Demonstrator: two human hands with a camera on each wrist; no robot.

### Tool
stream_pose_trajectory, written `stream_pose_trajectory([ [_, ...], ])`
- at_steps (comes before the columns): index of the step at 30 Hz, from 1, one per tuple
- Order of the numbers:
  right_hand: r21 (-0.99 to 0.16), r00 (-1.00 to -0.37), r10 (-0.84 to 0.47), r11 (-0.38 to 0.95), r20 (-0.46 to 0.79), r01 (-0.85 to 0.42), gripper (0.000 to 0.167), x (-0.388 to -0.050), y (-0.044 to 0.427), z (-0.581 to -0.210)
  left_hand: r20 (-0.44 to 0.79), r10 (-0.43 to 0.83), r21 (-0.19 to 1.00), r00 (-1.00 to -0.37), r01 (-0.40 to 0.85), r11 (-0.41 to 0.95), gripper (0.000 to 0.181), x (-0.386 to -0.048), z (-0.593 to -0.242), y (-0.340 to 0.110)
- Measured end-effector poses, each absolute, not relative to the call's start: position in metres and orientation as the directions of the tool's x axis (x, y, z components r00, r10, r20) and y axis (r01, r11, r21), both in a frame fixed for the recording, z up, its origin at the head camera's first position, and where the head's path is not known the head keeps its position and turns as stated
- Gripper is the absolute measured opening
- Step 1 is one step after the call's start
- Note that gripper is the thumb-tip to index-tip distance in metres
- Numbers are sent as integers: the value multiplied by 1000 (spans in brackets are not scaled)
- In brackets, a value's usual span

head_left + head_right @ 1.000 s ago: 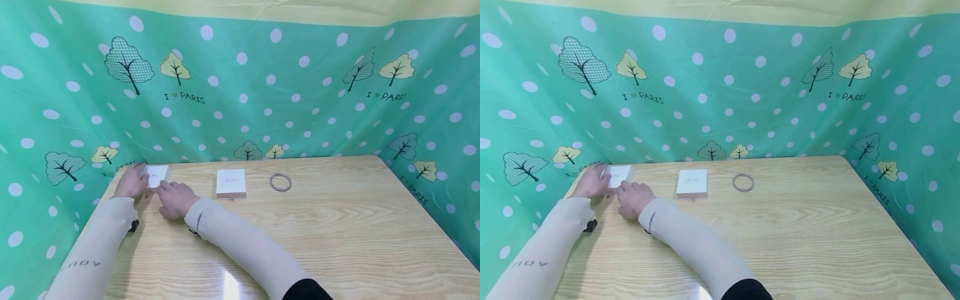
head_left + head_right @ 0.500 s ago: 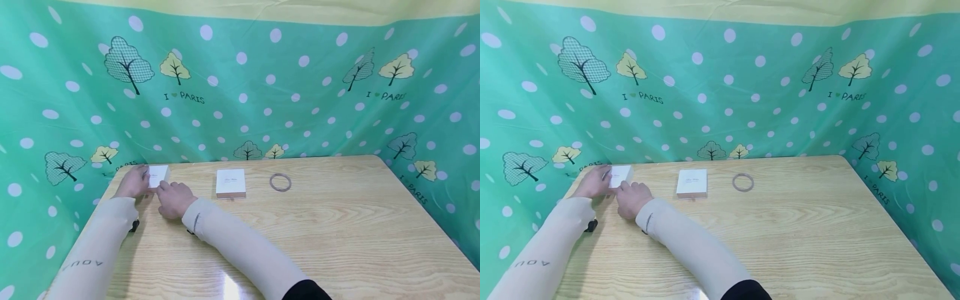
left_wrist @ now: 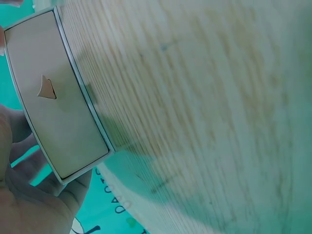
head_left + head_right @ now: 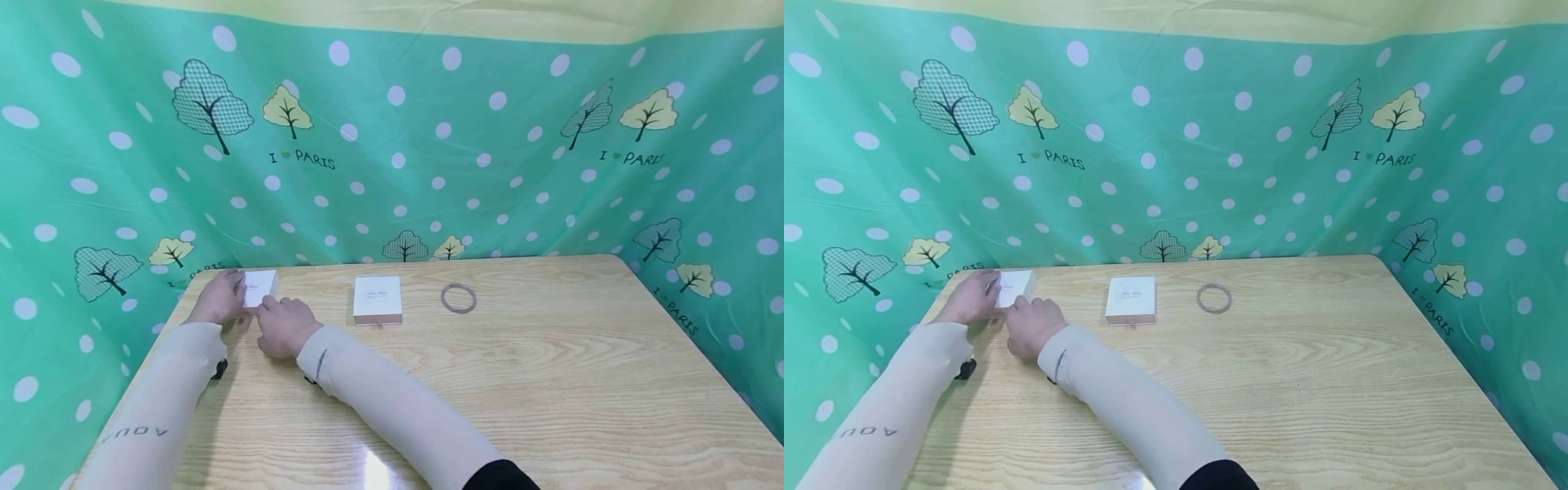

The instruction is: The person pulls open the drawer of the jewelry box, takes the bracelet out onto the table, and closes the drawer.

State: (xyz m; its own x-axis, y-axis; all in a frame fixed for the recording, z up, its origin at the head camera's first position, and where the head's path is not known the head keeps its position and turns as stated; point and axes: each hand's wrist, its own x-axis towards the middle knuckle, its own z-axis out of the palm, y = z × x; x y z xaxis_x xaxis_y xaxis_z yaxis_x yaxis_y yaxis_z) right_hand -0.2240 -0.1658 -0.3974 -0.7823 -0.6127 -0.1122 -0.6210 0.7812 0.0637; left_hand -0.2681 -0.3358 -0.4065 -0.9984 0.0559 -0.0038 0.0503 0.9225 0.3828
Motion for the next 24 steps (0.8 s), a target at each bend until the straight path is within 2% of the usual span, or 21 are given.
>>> stream_pose_trajectory([
  [24, -23, -784, -611, 790, -107, -613, 45, -216, -153, -396, -42, 71, 402, -997, 49, 914, 49, -255, -405, -329],
])
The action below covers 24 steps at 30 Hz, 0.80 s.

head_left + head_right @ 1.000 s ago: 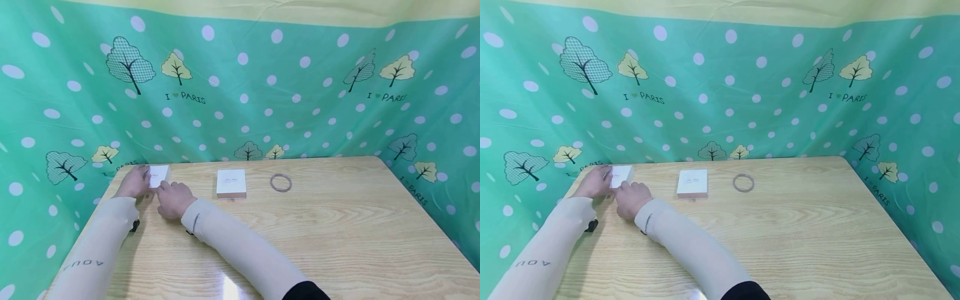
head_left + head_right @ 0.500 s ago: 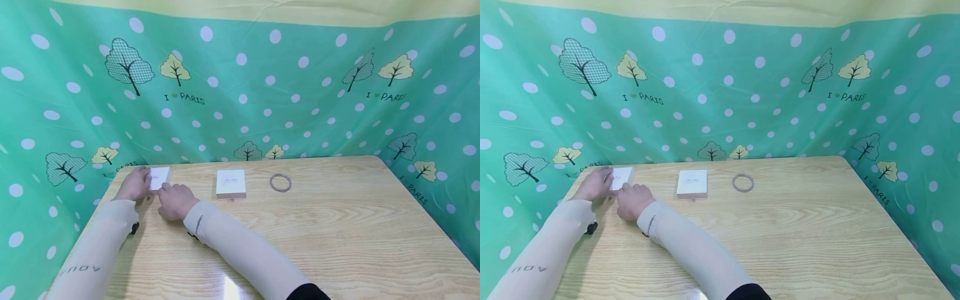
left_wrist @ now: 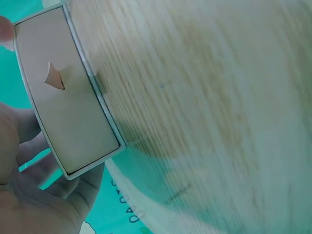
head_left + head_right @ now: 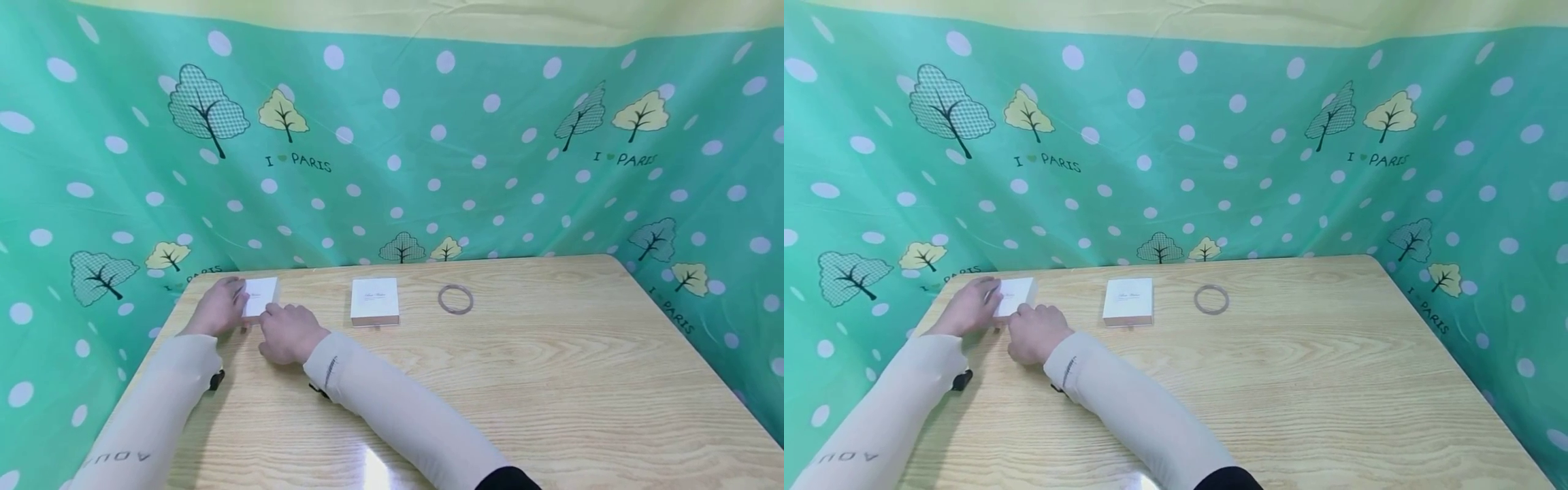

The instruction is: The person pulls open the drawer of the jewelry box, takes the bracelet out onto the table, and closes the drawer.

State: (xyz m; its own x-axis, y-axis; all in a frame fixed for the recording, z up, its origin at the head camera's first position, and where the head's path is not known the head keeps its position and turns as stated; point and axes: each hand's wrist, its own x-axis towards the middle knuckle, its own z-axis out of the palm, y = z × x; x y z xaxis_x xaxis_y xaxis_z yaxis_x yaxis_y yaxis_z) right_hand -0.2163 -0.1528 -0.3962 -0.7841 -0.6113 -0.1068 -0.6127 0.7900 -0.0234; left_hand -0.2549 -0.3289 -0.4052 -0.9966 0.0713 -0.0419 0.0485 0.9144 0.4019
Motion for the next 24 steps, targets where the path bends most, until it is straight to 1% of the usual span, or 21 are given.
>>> stream_pose_trajectory([
  [4, -35, -785, -611, 791, -103, -611, 44, -216, -151, -398, -60, 71, 414, -996, 40, 909, 51, -252, -404, -328],
  [11, -62, -782, -616, 787, -93, -613, 42, -214, -147, -398, -52, 80, 416, -995, 51, 908, 50, -249, -406, -326],
  [16, -66, -782, -618, 786, -82, -615, 37, -210, -143, -397, -31, 100, 409, -994, 79, 909, 50, -245, -406, -323],
  [24, -69, -774, -632, 775, -51, -628, 37, -207, -137, -395, 11, 133, 390, -991, 127, 912, 48, -240, -405, -320],
])
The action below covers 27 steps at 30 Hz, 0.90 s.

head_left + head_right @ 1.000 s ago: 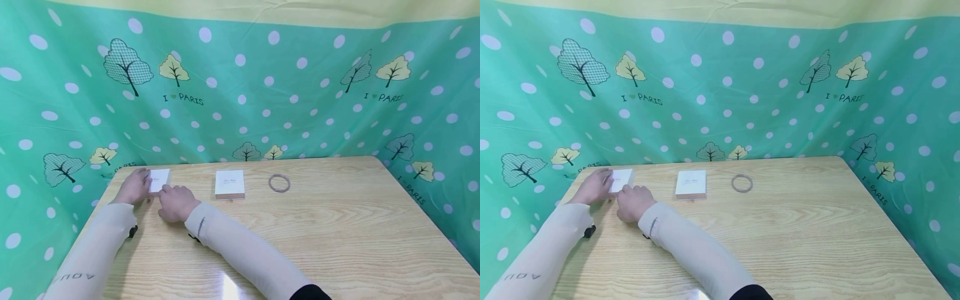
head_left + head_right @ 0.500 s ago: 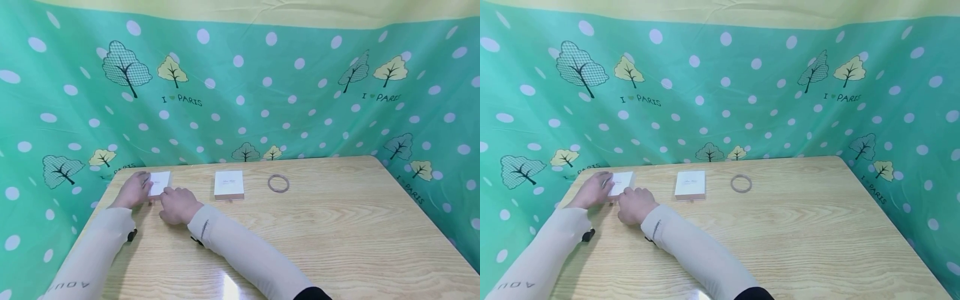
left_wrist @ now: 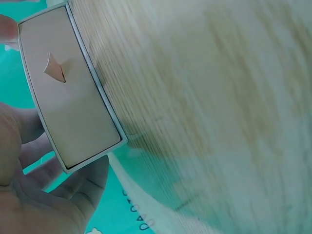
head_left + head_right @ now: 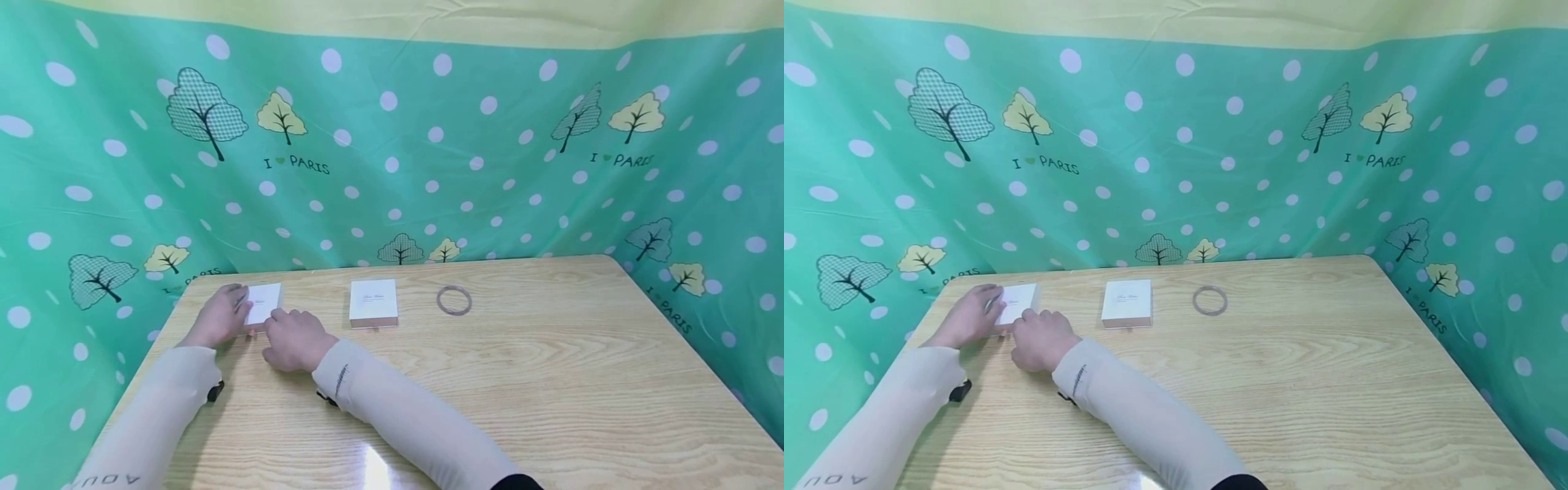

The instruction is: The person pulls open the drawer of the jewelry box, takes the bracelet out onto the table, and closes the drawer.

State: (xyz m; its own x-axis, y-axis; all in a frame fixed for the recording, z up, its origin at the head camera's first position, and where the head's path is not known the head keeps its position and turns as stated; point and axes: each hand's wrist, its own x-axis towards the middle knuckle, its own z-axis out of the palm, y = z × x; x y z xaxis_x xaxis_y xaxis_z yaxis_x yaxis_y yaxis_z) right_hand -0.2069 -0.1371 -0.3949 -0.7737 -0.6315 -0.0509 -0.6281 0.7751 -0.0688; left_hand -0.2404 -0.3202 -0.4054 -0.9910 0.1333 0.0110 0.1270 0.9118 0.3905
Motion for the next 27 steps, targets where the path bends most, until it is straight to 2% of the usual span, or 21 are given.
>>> stream_pose_trajectory([
  [12, -90, -767, -639, 768, -53, -634, 38, -203, -128, -393, 53, 177, 384, -983, 184, 905, 47, -235, -408, -319],
  [27, -143, -778, -626, 776, -58, -614, 40, -199, -119, -396, 42, 158, 394, -987, 161, 905, 48, -227, -407, -311],
])
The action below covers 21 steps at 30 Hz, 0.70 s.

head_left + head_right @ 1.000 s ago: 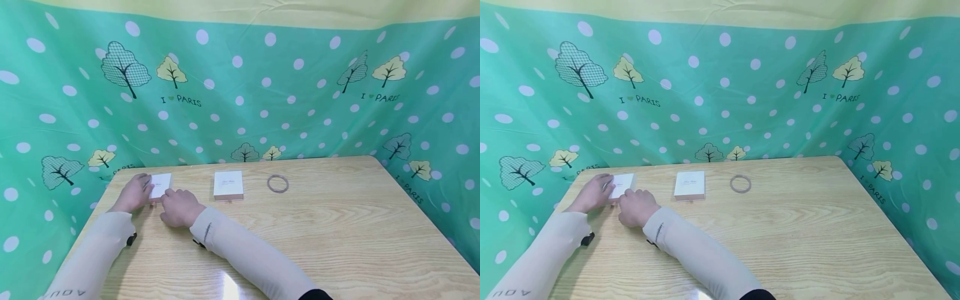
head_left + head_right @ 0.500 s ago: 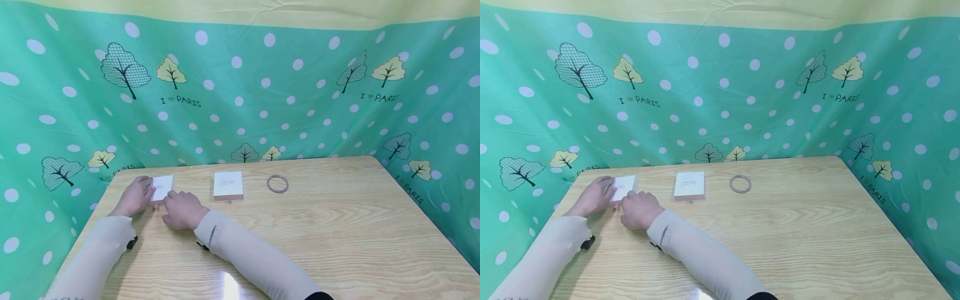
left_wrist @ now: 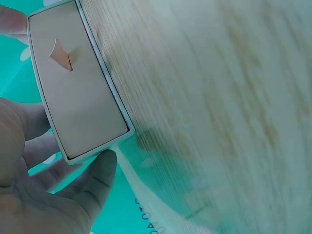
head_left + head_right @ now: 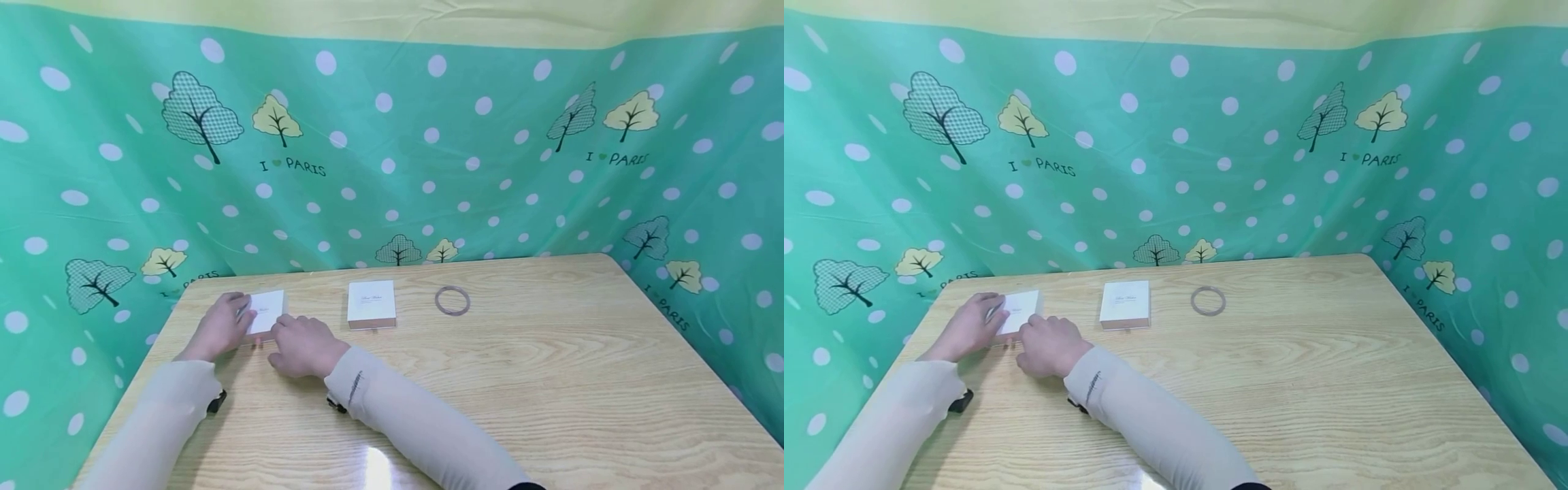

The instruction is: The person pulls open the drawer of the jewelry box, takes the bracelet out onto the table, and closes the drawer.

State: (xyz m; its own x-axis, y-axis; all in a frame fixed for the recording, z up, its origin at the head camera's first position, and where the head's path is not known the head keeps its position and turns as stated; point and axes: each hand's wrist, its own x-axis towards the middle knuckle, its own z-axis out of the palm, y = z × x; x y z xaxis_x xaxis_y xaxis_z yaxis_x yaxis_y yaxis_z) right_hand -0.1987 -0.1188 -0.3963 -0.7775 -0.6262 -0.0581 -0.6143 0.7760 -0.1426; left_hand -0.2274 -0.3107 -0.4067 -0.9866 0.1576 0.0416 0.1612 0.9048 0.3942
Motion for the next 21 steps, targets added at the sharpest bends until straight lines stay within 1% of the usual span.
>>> stream_pose_trajectory([
  [21, -189, -776, -630, 766, -34, -614, 44, -192, -105, -399, 51, 166, 418, -985, 172, 892, 48, -218, -405, -302],
])
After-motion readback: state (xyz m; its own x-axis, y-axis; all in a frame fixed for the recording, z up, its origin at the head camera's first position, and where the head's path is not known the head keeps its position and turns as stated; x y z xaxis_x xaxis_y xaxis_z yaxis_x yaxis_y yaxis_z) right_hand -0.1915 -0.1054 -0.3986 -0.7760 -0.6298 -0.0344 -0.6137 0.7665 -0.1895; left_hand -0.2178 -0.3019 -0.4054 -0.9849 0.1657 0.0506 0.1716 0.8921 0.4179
